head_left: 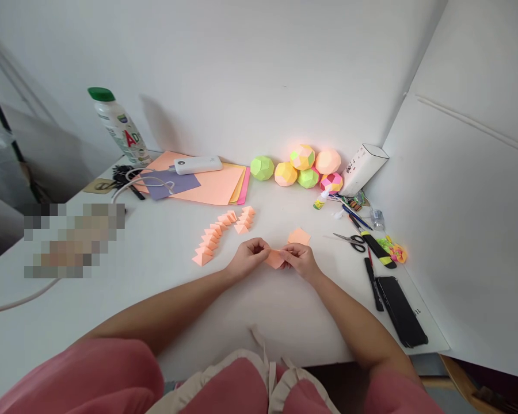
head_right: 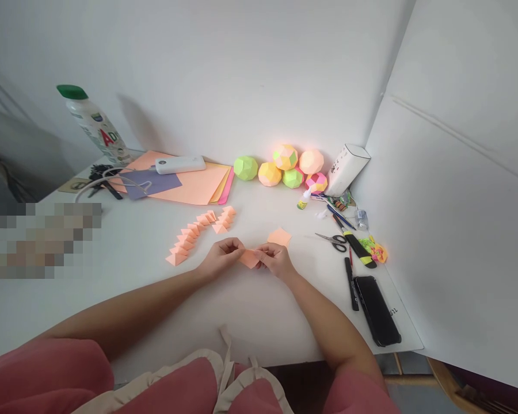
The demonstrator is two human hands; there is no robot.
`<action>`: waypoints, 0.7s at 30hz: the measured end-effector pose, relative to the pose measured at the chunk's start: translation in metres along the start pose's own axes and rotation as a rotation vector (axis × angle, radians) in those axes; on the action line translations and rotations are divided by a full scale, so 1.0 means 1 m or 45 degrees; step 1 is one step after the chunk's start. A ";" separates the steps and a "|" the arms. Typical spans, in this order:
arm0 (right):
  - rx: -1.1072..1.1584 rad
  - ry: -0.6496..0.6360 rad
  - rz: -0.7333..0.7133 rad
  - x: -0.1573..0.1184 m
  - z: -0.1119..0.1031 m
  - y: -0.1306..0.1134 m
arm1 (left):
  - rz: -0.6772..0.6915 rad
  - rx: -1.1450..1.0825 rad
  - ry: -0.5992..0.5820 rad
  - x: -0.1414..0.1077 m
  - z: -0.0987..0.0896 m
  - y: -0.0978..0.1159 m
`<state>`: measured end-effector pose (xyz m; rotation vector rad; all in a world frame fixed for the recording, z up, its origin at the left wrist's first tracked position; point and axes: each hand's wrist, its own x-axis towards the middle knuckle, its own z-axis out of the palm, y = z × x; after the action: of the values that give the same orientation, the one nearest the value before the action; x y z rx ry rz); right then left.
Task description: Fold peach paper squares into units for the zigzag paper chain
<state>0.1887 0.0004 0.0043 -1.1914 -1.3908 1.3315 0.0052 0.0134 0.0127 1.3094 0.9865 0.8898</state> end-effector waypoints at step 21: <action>-0.049 -0.023 -0.033 -0.001 0.001 0.004 | -0.003 0.145 -0.154 -0.002 0.004 0.002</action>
<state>0.1885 -0.0008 0.0005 -1.1861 -1.4459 1.3057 0.0084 0.0099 0.0147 1.4405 0.9549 0.7522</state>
